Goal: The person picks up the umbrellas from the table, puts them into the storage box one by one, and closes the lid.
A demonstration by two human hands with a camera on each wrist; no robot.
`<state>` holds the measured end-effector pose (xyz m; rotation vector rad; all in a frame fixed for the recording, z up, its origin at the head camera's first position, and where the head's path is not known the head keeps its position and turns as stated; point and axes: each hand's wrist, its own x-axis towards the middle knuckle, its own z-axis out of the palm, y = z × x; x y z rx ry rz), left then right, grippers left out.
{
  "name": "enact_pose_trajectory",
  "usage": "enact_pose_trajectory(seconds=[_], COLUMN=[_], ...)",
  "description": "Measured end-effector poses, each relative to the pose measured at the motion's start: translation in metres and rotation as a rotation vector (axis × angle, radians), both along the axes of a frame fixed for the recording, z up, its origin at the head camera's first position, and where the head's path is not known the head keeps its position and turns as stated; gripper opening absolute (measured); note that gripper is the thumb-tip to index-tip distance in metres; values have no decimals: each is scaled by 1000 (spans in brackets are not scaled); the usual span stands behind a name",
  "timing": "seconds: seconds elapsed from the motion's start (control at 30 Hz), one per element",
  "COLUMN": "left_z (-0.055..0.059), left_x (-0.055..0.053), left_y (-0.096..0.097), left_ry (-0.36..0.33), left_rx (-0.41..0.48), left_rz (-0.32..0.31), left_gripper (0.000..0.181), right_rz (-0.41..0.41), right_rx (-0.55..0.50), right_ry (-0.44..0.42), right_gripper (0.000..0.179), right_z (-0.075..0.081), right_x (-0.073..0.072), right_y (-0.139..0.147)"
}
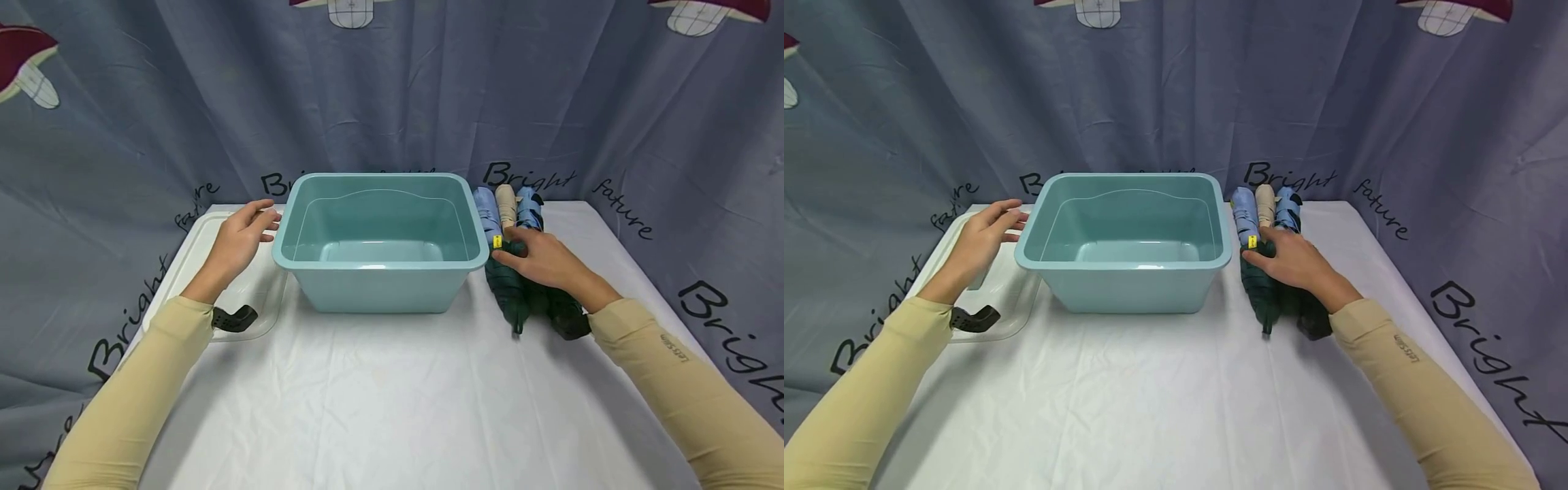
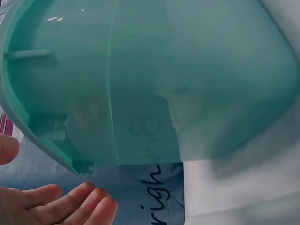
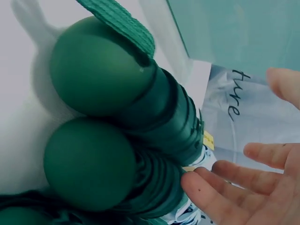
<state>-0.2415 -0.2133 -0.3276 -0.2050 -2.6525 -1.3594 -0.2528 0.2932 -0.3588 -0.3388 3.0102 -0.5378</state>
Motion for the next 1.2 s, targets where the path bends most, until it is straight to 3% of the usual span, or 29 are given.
enact_pose_trajectory(seconds=[0.37,0.83,1.2], left_z=[14,17,16], left_x=[-2,-7,-6], left_y=[12,20,24], left_ry=[-37,-69,-90], left_rx=[-49,-67,-82], left_rz=[-28,-58,-72], left_gripper=[72,78,78], right_rz=[25,-60,-68], right_rx=[32,134,32], right_ry=[28,-48,-105], right_gripper=[74,89,86], right_z=[-12,-11,-13], right_x=[-4,-4,-5], right_y=[-7,-2,-3])
